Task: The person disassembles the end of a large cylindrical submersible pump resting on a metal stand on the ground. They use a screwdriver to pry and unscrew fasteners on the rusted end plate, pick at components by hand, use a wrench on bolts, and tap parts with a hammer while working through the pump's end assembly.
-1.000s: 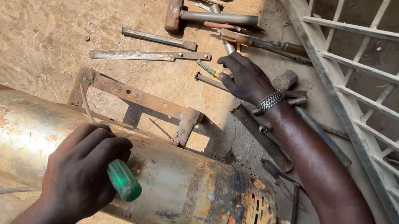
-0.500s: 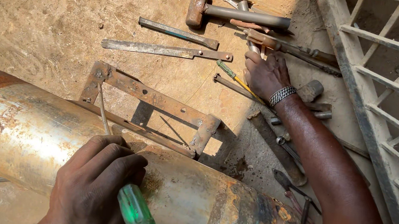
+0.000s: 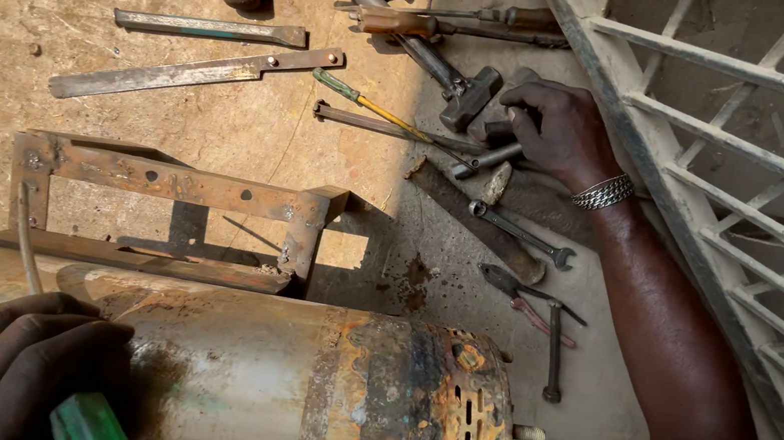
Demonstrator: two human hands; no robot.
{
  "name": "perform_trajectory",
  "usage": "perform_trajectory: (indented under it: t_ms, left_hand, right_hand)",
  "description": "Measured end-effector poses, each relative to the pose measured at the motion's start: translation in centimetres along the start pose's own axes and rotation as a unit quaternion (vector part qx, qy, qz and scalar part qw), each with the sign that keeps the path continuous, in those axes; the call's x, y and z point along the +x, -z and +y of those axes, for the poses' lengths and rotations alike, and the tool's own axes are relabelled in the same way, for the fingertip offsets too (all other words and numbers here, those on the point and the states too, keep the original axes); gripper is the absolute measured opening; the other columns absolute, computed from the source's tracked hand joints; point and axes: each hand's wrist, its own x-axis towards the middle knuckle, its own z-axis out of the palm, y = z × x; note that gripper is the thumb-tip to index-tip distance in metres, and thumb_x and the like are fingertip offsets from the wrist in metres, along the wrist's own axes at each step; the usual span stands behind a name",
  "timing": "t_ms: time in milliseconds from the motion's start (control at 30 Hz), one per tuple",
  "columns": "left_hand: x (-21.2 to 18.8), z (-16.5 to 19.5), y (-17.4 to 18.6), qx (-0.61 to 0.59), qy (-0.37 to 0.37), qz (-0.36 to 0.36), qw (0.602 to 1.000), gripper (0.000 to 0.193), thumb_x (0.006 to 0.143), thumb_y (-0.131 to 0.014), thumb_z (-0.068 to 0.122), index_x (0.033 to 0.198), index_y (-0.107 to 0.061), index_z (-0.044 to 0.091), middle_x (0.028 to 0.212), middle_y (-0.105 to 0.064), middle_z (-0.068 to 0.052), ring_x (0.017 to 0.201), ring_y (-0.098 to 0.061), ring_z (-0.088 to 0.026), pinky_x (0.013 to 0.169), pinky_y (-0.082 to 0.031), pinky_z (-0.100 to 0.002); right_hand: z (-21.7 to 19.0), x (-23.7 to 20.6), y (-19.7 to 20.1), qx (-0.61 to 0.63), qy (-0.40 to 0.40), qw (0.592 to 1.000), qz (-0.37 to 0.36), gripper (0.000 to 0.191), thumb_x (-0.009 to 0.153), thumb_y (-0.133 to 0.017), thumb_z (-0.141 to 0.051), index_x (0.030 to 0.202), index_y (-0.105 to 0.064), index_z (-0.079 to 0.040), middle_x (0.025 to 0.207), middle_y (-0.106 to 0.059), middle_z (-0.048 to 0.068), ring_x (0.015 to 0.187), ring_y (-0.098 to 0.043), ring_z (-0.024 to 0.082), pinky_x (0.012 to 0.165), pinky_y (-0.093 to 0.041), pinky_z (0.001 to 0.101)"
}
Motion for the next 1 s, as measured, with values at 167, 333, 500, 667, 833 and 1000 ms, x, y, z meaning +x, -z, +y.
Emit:
perform_trajectory:
  t_ms: [167, 333, 500, 667, 833, 1000]
  left_hand:
    - [-0.9, -2.7, -2.2, -0.015, -0.031, 0.003, 0.999, 0.033, 0.079, -0.072, 0.020, 0.108, -0.069, 0.004, 0.099, -0.072, -0.011, 0.105, -0.069, -0.031, 0.098, -0.054, -0.041]
    - [-1.0, -1.1, -3.5, 0.002, -0.029, 0.044, 0.999, 0.024, 0.085, -0.073, 0.019, 0.105, -0.068, 0.006, 0.098, -0.070, -0.010, 0.101, -0.067, -0.030, 0.095, -0.054, -0.040]
    - [-0.3, 1.1, -2.8, 0.016, -0.024, 0.089, 0.996, 0.016, 0.092, -0.073, 0.019, 0.102, -0.067, 0.008, 0.096, -0.069, -0.009, 0.098, -0.066, -0.030, 0.091, -0.053, -0.038]
    - [0.1, 2.6, -1.1, 0.025, -0.017, 0.134, 0.991, 0.012, 0.098, -0.073, 0.018, 0.099, -0.066, 0.009, 0.095, -0.067, -0.008, 0.094, -0.064, -0.029, 0.087, -0.052, -0.037]
    - [0.6, 3.4, -0.8, 0.041, 0.000, 0.149, 0.988, 0.013, 0.097, -0.075, 0.022, 0.097, -0.065, 0.014, 0.096, -0.068, -0.006, 0.101, -0.067, -0.030, 0.086, -0.055, -0.042]
    - [0.8, 3.6, -0.7, 0.015, 0.006, 0.167, 0.986, 0.009, 0.097, -0.072, 0.020, 0.101, -0.066, 0.014, 0.100, -0.070, -0.006, 0.107, -0.066, -0.032, 0.082, -0.055, -0.047]
  right_hand:
    - [-0.8, -9.9, -0.4, -0.090, -0.035, 0.985, -0.141, 0.021, 0.088, -0.064, -0.020, 0.103, -0.076, -0.011, 0.088, -0.074, 0.014, 0.076, -0.072, 0.032, 0.073, -0.059, 0.0477]
    - [-0.3, -21.4, -1.3, -0.238, -0.194, 0.891, -0.334, 0.045, 0.086, -0.069, -0.051, 0.103, -0.067, -0.009, 0.088, -0.073, 0.016, 0.085, -0.073, 0.033, 0.079, -0.059, 0.0493]
    - [2.6, -26.6, -4.3, -0.201, -0.266, 0.895, -0.296, 0.053, 0.091, -0.065, -0.051, 0.120, -0.056, -0.007, 0.090, -0.074, 0.017, 0.088, -0.073, 0.038, 0.079, -0.058, 0.0526]
    - [5.3, -27.1, -4.5, -0.173, -0.299, 0.913, -0.215, 0.040, 0.089, -0.066, -0.039, 0.116, -0.062, -0.010, 0.102, -0.074, 0.017, 0.095, -0.073, 0.038, 0.083, -0.058, 0.0535]
    - [3.0, -27.7, -3.3, -0.243, -0.140, 0.960, 0.004, 0.073, 0.068, -0.075, -0.024, 0.135, -0.053, -0.003, 0.124, -0.057, 0.022, 0.108, -0.060, 0.042, 0.084, -0.052, 0.0560]
    - [-3.3, -26.9, -5.9, -0.276, -0.045, 0.957, -0.075, 0.060, 0.075, -0.074, -0.022, 0.129, -0.055, -0.005, 0.117, -0.056, 0.015, 0.118, -0.059, 0.035, 0.116, -0.035, 0.0523]
